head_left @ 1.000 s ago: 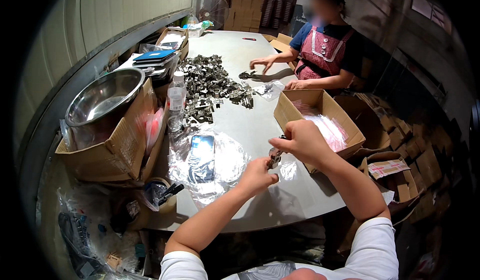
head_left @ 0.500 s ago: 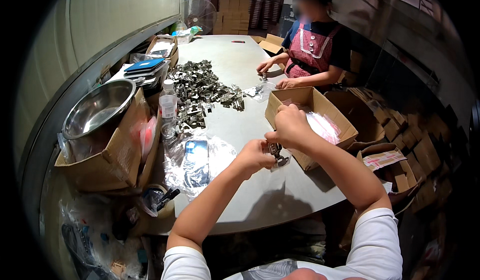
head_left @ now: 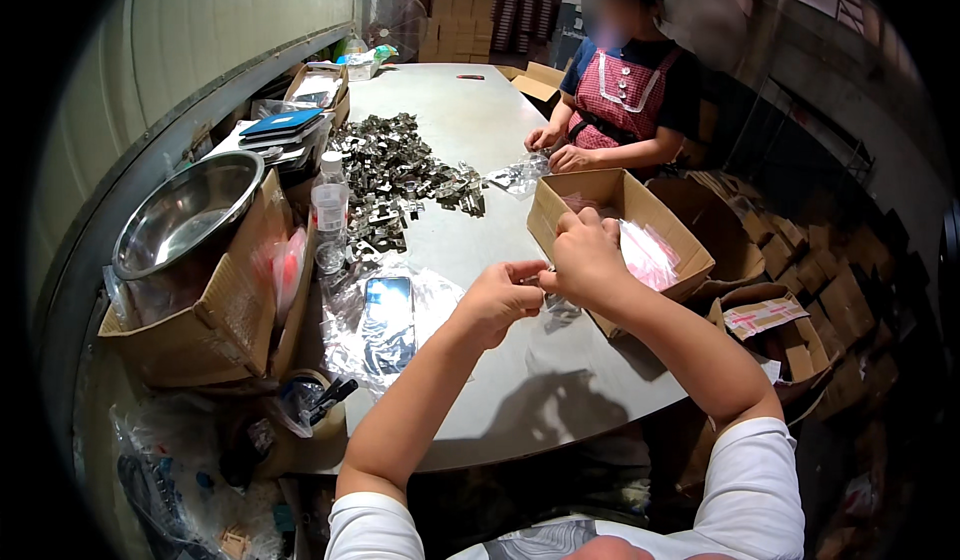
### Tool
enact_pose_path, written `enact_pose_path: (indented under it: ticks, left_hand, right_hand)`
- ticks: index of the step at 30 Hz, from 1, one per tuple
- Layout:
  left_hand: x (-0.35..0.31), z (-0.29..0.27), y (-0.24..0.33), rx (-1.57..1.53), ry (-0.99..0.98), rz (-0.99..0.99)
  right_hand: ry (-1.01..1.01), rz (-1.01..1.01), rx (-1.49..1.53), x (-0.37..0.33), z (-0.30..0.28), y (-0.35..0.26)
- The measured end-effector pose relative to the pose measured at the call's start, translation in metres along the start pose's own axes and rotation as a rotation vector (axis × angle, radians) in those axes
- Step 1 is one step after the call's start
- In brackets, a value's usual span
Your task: The person picks up metal hinges from a table and places them into plastic bags by hand.
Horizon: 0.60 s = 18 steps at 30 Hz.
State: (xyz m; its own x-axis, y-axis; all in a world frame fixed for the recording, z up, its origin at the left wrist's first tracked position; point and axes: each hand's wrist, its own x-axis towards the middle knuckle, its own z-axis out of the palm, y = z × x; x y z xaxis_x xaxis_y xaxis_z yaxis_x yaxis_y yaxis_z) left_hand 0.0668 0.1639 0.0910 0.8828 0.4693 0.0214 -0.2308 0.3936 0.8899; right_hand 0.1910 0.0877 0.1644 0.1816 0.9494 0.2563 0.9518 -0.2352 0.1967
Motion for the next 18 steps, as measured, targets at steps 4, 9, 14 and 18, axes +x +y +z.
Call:
enact_pose_path:
  ticks: [4,9,14,18]
  left_hand:
    - [-0.004,0.001,0.011,0.020,-0.020,0.032]
    - [-0.005,0.003,0.015,0.073,-0.001,0.048]
    - [-0.007,-0.004,0.017,0.183,0.094,0.110]
    - [-0.008,0.000,0.015,0.744,0.305,0.590]
  right_hand:
    - [-0.104,-0.010,0.058,0.003,0.001,-0.003]
    - [-0.062,-0.073,-0.108,0.005,-0.001,-0.009]
    - [-0.392,-0.172,-0.199,0.018,-0.020,-0.011]
    - [-0.476,-0.186,-0.049,0.020,-0.029,-0.010]
